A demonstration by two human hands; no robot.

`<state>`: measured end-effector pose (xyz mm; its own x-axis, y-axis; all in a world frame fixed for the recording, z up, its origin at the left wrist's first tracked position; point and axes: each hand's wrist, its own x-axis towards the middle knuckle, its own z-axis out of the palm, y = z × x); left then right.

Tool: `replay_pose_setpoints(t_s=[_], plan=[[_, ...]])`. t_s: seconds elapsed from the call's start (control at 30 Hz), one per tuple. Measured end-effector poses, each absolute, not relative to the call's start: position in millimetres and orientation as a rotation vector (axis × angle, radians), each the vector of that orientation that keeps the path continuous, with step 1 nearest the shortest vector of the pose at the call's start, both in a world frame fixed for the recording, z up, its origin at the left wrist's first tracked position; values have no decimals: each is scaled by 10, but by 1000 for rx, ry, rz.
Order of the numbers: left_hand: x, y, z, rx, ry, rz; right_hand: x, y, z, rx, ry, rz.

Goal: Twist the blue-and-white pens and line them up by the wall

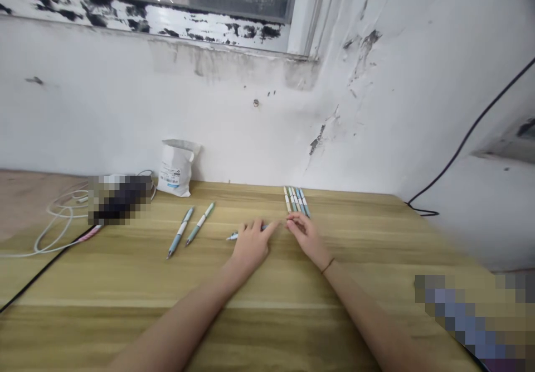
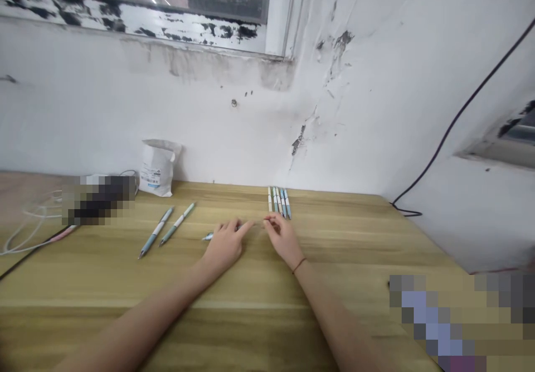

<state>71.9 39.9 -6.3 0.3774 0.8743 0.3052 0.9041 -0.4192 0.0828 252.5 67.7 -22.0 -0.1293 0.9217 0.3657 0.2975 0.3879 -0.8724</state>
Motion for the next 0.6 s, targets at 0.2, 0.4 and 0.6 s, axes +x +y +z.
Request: replay_pose_setpoints(t_s=[0.2,0.4,0.6], plan=[[689,416,-57,-2580,-1618,-503,2574,695,-213,-1141,-1679,668],[684,416,-46,-2620,-1562,-530,2501,635,-153,-1115,-1841,622],[680,427,-48,-2677,-1507,-594,2496,633,-158,-1112,-1890,606]])
